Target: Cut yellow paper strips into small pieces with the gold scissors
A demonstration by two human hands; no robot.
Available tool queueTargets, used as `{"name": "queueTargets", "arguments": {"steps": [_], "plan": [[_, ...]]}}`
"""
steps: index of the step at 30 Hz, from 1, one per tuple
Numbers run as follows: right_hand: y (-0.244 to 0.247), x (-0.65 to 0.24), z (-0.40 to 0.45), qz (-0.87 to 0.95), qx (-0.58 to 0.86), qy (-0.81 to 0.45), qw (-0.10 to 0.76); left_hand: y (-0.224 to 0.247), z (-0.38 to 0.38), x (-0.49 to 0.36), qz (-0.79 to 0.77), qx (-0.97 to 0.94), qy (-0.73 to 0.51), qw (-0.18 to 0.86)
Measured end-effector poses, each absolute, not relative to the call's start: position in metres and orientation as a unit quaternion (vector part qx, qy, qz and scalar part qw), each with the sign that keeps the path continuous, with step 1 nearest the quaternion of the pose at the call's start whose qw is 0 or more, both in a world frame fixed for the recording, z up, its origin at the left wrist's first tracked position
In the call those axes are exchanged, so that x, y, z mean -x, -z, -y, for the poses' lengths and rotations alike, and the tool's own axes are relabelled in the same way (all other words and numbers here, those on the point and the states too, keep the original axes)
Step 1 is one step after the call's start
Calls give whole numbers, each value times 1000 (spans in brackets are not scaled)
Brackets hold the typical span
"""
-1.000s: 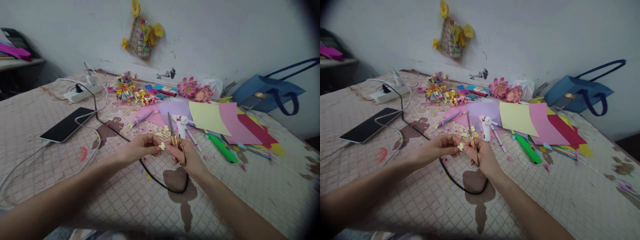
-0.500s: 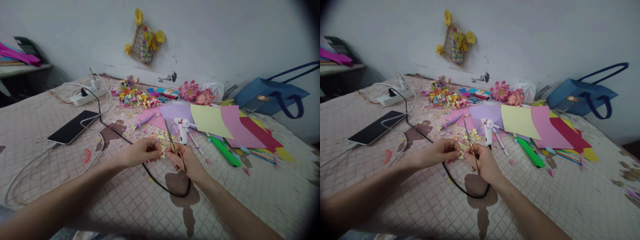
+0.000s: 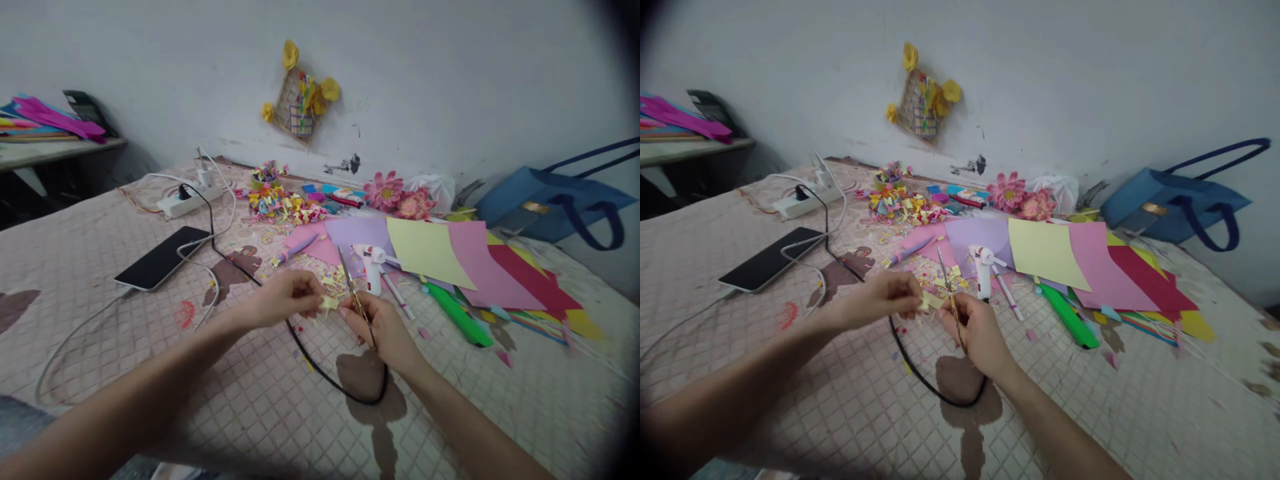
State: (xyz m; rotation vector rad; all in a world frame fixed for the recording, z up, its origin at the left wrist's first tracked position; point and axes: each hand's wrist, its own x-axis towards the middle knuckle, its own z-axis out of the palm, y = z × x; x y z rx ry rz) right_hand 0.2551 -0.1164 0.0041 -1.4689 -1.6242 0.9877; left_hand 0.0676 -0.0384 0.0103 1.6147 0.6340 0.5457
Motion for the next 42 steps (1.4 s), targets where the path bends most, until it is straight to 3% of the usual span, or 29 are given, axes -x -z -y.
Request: {"name": "queueTargets", "arguments": {"steps": [5,11,15,18,21,26,33,42], "plan": [[-7,-270,122,692,597,-260,313,-33,20,-30,-390,-666,-359,525],[-10,-293,147,767,615,-105,151,-20,25,-4,-424,-675,-338,501],[-4,-321,166,785,612,-40,87,1,23,-6,-413,-701,-304,495],[2,-342,177,772,633,-14,62,8,19,-13,-431,-776,-266,375],[5,-356,184,760,648,-1,59,8,15,-18,-449,-836,-212,232],[7,-364,188,749,658,21,78,0,10,-24,-445,-863,-206,126],[8,-361,186,751,655,14,77,-9,-9,-35,-294,-933,-134,157],[9,-359,184,742,664,-16,90,-9,-19,-41,-219,-955,-92,176]]}}
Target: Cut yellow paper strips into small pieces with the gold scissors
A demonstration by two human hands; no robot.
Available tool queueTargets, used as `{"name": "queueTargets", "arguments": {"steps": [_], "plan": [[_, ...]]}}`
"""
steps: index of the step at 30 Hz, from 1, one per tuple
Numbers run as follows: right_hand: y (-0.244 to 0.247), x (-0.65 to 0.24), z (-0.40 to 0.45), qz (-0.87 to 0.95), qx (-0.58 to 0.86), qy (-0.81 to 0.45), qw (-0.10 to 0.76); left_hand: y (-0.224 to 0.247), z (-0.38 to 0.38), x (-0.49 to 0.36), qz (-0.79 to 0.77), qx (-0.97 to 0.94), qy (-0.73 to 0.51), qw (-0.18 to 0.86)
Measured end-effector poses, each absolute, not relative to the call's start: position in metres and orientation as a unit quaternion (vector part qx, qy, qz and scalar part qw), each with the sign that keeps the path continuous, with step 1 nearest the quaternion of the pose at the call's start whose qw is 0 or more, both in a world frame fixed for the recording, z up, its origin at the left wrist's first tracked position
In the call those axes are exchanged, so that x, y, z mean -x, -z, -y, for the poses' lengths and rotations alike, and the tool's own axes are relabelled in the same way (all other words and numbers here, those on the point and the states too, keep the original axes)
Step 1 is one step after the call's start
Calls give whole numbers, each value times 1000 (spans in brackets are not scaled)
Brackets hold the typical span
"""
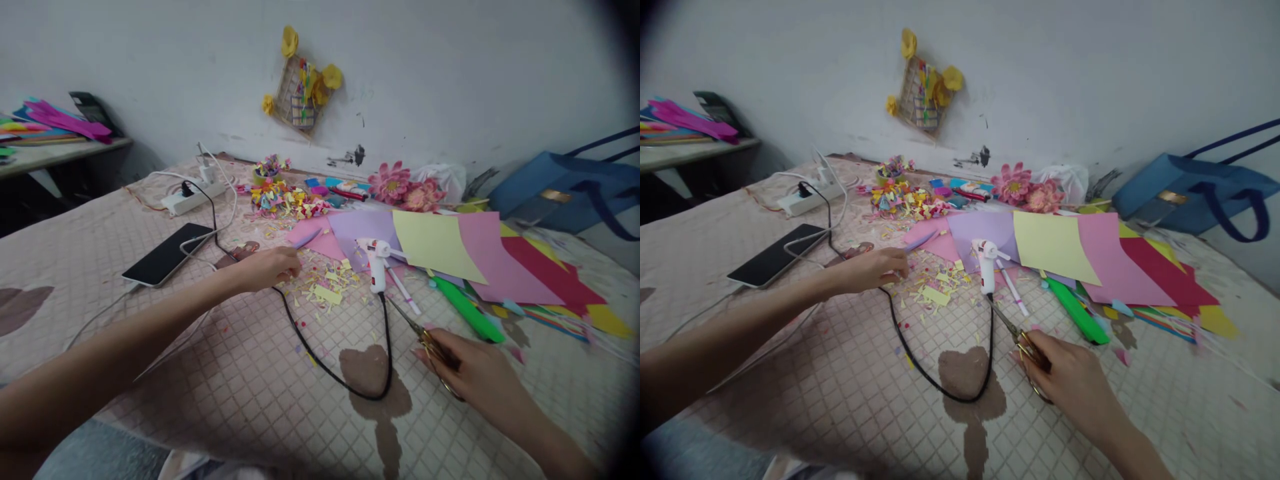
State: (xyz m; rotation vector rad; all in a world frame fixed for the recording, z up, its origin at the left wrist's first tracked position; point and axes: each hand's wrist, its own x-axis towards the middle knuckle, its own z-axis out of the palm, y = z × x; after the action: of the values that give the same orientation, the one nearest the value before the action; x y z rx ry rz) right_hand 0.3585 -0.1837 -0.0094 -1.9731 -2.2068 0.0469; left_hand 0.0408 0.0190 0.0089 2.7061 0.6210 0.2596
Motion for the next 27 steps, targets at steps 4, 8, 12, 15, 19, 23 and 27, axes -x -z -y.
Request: {"name": "queueTargets", "arguments": {"steps": [4,8,12,15,19,23,27], "plan": [[8,-357,183,741,664,-30,92,-9,-21,-40,-207,-956,-101,183],[6,-358,183,734,673,-29,84,-13,-19,-38,-230,-954,-100,165],[6,-368,177,694,718,28,43,-23,-4,-44,-290,-924,-159,192],[6,-377,168,660,745,102,-8,-28,15,-58,-311,-875,-218,300],[7,-387,154,657,734,171,-31,-23,36,-78,-286,-762,-247,527],[11,-392,148,662,730,173,-16,-16,42,-85,-294,-676,-260,624],[14,-395,148,658,738,149,-1,-14,44,-82,-296,-653,-255,648]]}}
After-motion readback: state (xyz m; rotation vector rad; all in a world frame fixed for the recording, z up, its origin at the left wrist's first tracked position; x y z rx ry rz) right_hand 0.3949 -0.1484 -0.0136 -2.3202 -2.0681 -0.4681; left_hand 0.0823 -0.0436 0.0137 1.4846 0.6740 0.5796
